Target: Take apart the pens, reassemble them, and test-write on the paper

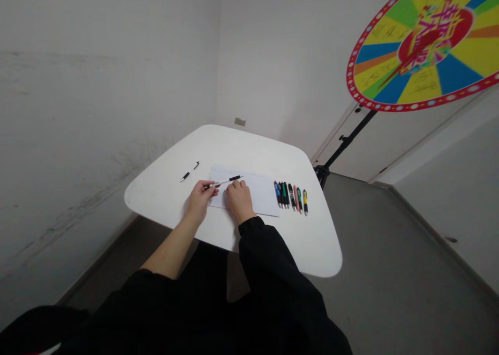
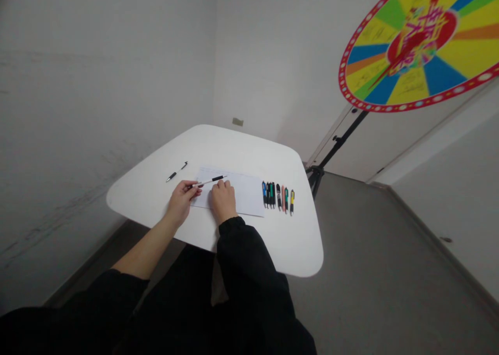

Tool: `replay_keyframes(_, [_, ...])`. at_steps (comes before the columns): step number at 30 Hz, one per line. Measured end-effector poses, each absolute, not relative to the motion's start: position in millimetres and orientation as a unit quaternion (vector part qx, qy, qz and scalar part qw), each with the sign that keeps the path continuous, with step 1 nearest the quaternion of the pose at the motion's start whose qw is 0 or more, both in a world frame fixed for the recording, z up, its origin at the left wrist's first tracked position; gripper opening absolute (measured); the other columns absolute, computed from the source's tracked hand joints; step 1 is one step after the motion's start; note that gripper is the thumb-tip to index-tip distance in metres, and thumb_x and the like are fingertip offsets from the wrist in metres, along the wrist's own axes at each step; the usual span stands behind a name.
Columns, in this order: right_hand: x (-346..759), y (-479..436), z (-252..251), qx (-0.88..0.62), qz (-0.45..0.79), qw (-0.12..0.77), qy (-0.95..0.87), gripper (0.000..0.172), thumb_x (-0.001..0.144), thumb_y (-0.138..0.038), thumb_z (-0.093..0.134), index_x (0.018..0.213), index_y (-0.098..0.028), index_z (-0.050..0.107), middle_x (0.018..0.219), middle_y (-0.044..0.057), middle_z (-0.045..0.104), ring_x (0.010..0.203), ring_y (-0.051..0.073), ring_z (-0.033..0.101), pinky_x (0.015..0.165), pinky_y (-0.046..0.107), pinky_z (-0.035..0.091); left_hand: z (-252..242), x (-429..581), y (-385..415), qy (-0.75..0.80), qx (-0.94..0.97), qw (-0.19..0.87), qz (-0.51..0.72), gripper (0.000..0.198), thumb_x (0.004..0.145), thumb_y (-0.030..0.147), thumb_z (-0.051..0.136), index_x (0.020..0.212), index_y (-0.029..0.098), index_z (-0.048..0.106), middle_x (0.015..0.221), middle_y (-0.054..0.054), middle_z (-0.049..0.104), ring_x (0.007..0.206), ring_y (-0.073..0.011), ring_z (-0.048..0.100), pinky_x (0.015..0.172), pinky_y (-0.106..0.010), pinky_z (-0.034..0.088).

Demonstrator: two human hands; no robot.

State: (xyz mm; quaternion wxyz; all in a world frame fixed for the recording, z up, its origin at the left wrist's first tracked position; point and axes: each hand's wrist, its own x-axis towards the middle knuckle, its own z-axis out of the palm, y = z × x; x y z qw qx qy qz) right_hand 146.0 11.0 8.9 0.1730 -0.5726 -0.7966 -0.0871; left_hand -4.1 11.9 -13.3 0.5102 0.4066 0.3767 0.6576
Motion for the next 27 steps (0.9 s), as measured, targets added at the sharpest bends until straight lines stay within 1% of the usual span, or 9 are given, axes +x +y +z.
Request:
replay_keyframes(3, [150.3, 13.5, 4.8, -0.559, -0.073, 0.207, -0.8, 0.025, 0.099, -0.013, 0.043, 0.102, -0.012, 0.068, 0.104, 0.015, 0.065, 0.1, 0.028, 0.049, 0.087, 0.04, 0.042, -13.9, -4.1, 12.7, 0.378, 0.409, 0.508, 0.657, 0.031, 0.071, 0.03, 0.08, 0.095, 0.019, 0.065, 0.08, -0.002, 0.071, 0.074, -0.0153, 0.067, 0.077, -0.032, 0.054])
replay_keyframes(5, [154.6, 15.8, 1.5, -0.563, -0.047, 0.252, -0.786, 0.026, 0.1, -0.014, 0.042, 0.102, -0.013, 0.068, 0.101, 0.013, 0.067, 0.097, 0.026, 0.051, 0.09, 0.039, 0.042, -14.0, -3.9, 12.9, 0.379, 0.407, 0.51, 0.656, 0.031, 0.07, 0.03, 0.08, 0.094, 0.019, 0.064, 0.079, -0.001, 0.07, 0.074, -0.0151, 0.067, 0.077, -0.032, 0.054])
replay_keyframes(9, [166.6, 16.3, -3.4, -0.575, 0.037, 0.383, -0.722, 0.022, 0.099, -0.019, 0.047, 0.106, -0.016, 0.067, 0.101, 0.011, 0.068, 0.096, 0.025, 0.056, 0.088, 0.037, 0.045, -13.8, -3.9, 12.8, 0.384, 0.405, 0.51, 0.654, 0.031, 0.07, 0.03, 0.079, 0.094, 0.019, 0.064, 0.08, -0.001, 0.07, 0.074, -0.0147, 0.067, 0.077, -0.032, 0.054])
replay_keyframes(12, [178.6, 12.9, -4.6, -0.548, 0.109, 0.501, -0.661, 0.026, 0.094, -0.021, 0.05, 0.114, -0.018, 0.067, 0.102, 0.01, 0.067, 0.095, 0.023, 0.06, 0.087, 0.036, 0.048, -13.9, -4.1, 12.7, 0.393, 0.413, 0.506, 0.648, 0.03, 0.071, 0.031, 0.078, 0.094, 0.019, 0.064, 0.08, -0.001, 0.07, 0.075, -0.0151, 0.068, 0.077, -0.032, 0.054])
replay_keyframes(15, [191.1, 8.5, -3.6, -0.527, 0.165, 0.579, -0.6, 0.03, 0.091, -0.026, 0.052, 0.115, -0.02, 0.068, 0.098, 0.007, 0.065, 0.092, 0.021, 0.062, 0.084, 0.035, 0.05, -13.9, -4.0, 12.9, 0.397, 0.423, 0.504, 0.641, 0.03, 0.071, 0.032, 0.078, 0.094, 0.019, 0.064, 0.081, -0.002, 0.07, 0.075, -0.0155, 0.068, 0.076, -0.032, 0.054])
replay_keyframes(19, [202.0, 3.4, -0.9, -0.515, 0.196, 0.612, -0.567, 0.032, 0.09, -0.033, 0.052, 0.113, -0.021, 0.07, 0.102, 0.007, 0.065, 0.094, 0.02, 0.061, 0.083, 0.034, 0.049, -13.0, -3.4, 12.8, 0.397, 0.429, 0.502, 0.637, 0.03, 0.07, 0.031, 0.078, 0.094, 0.019, 0.065, 0.081, -0.002, 0.071, 0.074, -0.0158, 0.067, 0.075, -0.032, 0.054])
replay_keyframes(22, [203.8, 2.3, -0.6, -0.509, 0.22, 0.631, -0.543, 0.029, 0.089, -0.037, 0.054, 0.106, -0.021, 0.07, 0.105, 0.007, 0.066, 0.097, 0.02, 0.06, 0.085, 0.034, 0.048, -12.4, -2.9, 12.0, 0.399, 0.43, 0.5, 0.637, 0.029, 0.07, 0.031, 0.078, 0.094, 0.019, 0.066, 0.082, -0.002, 0.071, 0.075, -0.0158, 0.068, 0.075, -0.032, 0.055])
replay_keyframes(27, [202.3, 5.2, -1.4, -0.463, 0.319, 0.682, -0.468, 0.026, 0.082, -0.038, 0.064, 0.1, -0.02, 0.063, 0.097, 0.006, 0.071, 0.088, 0.018, 0.063, 0.075, 0.031, 0.048, -12.0, -2.6, 10.0, 0.399, 0.44, 0.5, 0.63, 0.029, 0.071, 0.031, 0.077, 0.095, 0.018, 0.066, 0.081, -0.002, 0.07, 0.075, -0.0157, 0.067, 0.075, -0.032, 0.054])
